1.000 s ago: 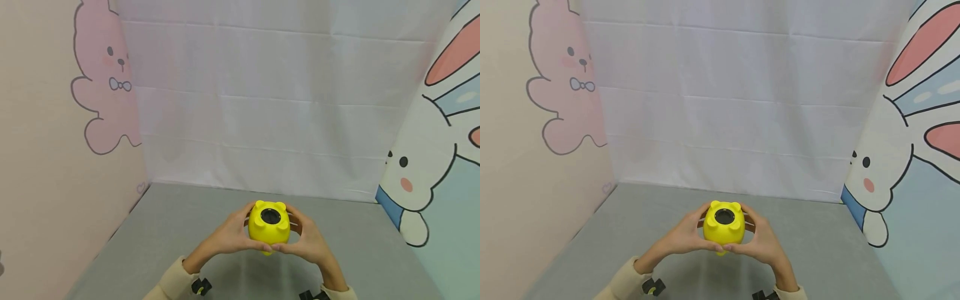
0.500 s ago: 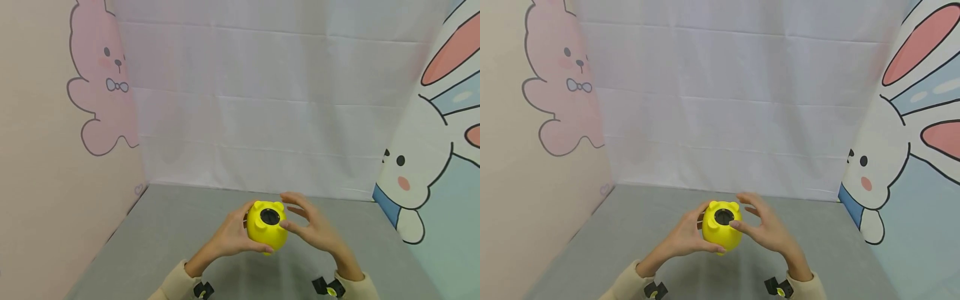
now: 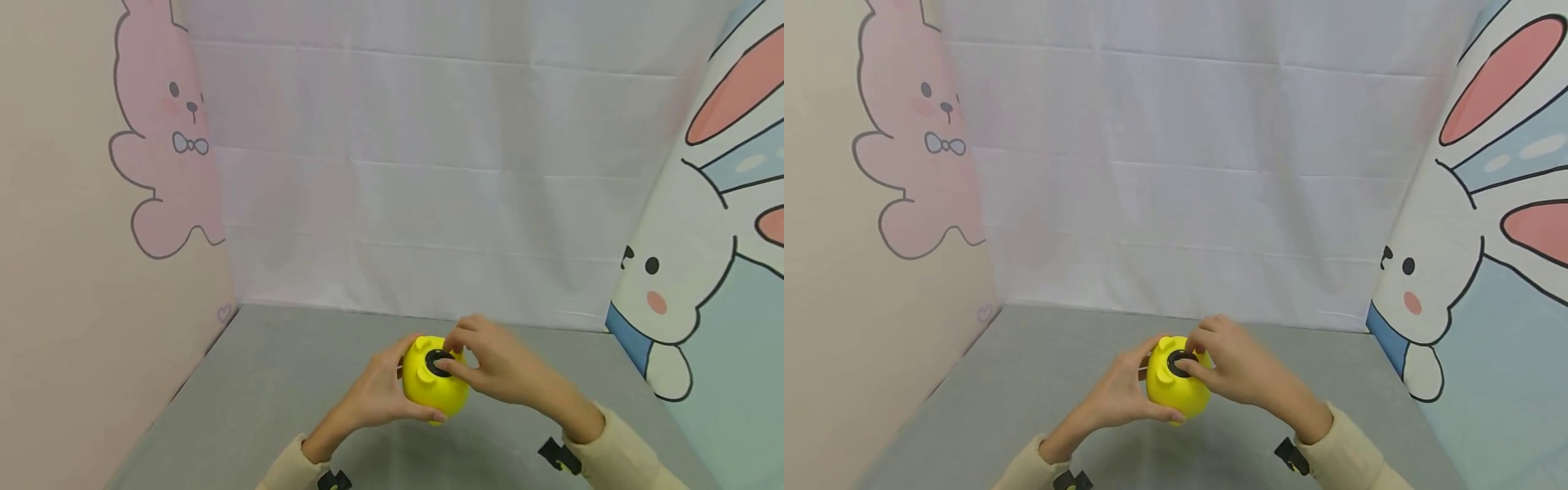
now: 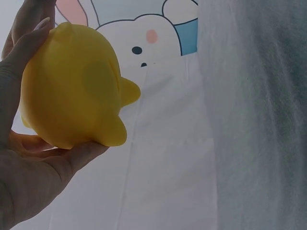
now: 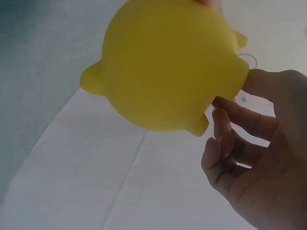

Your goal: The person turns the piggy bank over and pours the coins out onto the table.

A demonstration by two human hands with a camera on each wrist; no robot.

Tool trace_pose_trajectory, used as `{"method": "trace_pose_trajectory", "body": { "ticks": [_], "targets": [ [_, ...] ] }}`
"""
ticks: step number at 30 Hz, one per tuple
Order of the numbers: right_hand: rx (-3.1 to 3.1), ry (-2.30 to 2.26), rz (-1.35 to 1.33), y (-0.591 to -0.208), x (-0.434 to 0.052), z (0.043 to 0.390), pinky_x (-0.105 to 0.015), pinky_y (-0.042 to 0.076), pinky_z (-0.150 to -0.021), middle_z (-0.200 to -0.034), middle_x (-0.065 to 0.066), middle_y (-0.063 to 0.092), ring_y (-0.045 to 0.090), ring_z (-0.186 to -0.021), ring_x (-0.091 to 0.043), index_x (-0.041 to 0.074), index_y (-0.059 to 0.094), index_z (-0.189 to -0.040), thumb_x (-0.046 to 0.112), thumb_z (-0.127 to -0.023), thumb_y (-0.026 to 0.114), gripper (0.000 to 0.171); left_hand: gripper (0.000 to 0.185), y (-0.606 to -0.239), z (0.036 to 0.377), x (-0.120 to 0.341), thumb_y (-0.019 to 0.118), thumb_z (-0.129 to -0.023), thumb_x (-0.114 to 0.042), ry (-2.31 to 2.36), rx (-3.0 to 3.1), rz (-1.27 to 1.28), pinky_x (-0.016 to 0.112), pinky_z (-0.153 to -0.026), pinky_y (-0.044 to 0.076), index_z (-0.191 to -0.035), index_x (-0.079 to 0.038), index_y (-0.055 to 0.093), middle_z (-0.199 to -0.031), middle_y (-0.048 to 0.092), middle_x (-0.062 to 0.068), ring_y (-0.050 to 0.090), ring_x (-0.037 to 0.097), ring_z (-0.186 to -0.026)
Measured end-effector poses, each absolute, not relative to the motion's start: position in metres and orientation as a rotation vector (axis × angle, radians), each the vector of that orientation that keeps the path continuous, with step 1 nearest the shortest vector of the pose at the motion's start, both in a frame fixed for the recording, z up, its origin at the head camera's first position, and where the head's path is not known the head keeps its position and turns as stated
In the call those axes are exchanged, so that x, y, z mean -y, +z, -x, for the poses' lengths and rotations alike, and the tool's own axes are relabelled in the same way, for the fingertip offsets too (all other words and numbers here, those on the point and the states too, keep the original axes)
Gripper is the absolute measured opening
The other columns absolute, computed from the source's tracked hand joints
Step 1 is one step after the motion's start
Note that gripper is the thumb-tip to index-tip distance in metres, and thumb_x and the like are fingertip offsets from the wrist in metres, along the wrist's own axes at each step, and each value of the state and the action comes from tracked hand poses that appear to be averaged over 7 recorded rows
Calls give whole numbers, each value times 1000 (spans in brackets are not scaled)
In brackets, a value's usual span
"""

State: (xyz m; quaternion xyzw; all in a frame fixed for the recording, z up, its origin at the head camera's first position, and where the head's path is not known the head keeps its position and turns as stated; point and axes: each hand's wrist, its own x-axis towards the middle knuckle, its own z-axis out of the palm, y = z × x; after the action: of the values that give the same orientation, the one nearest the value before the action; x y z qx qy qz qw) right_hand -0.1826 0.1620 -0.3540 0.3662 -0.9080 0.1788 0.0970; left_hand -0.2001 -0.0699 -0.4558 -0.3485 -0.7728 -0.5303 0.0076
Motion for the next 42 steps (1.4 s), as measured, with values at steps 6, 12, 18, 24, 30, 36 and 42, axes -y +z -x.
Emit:
{"method": "trace_pose_trajectory", "body": {
  "ticks": [6,12,18,24,30,36,42],
  "targets": [
    [2717,400,-1197,-352,-154,185,-20,47,-71,-86,11,61,47,-84,-5,20,71,-91,27,-98,76,11,95,-462,200,72,97,-72,-49,-1652,2390,1079,25,-92,62,-151,-32,45,-134,64,-10,65,7,-113],
    [2828,283,-1195,-350,-149,187,-18,44,-66,-78,10,54,42,-76,-5,18,63,-85,20,-99,74,18,96,-468,198,66,97,-71,-50,-1613,2393,1069,23,-91,62,-150,-31,45,-131,64,-10,66,4,-109],
    [2996,357,-1104,-346,-146,186,-19,43,-61,-72,7,52,44,-68,-7,13,58,-81,15,-100,68,22,92,-470,195,57,97,-72,-49,-1621,2389,1073,24,-92,61,-147,-32,46,-129,65,-11,66,2,-106],
    [2998,485,-1067,-349,-146,186,-18,43,-55,-68,6,52,43,-60,-6,11,59,-79,8,-97,67,20,93,-469,195,55,96,-73,-50,-1613,2386,1084,24,-92,61,-149,-31,46,-131,64,-11,66,2,-107],
    [2995,500,-1006,-354,-145,186,-17,42,-53,-68,5,51,43,-59,-6,11,59,-77,7,-92,68,17,94,-468,196,55,96,-72,-50,-1593,2389,1071,23,-90,61,-148,-32,46,-130,64,-12,66,2,-105],
    [2963,450,-1098,-351,-146,192,-16,42,-56,-71,6,51,42,-62,-5,11,58,-81,6,-95,69,18,93,-466,201,56,96,-71,-51,-1543,2369,1101,22,-91,61,-147,-30,46,-128,65,-11,65,2,-105],
    [2931,450,-1169,-348,-149,197,-16,42,-58,-74,7,51,41,-65,-3,12,58,-83,9,-98,69,18,96,-461,205,58,98,-70,-49,-1495,2386,1101,21,-90,60,-148,-27,46,-128,65,-10,65,2,-104]
  ]
}}
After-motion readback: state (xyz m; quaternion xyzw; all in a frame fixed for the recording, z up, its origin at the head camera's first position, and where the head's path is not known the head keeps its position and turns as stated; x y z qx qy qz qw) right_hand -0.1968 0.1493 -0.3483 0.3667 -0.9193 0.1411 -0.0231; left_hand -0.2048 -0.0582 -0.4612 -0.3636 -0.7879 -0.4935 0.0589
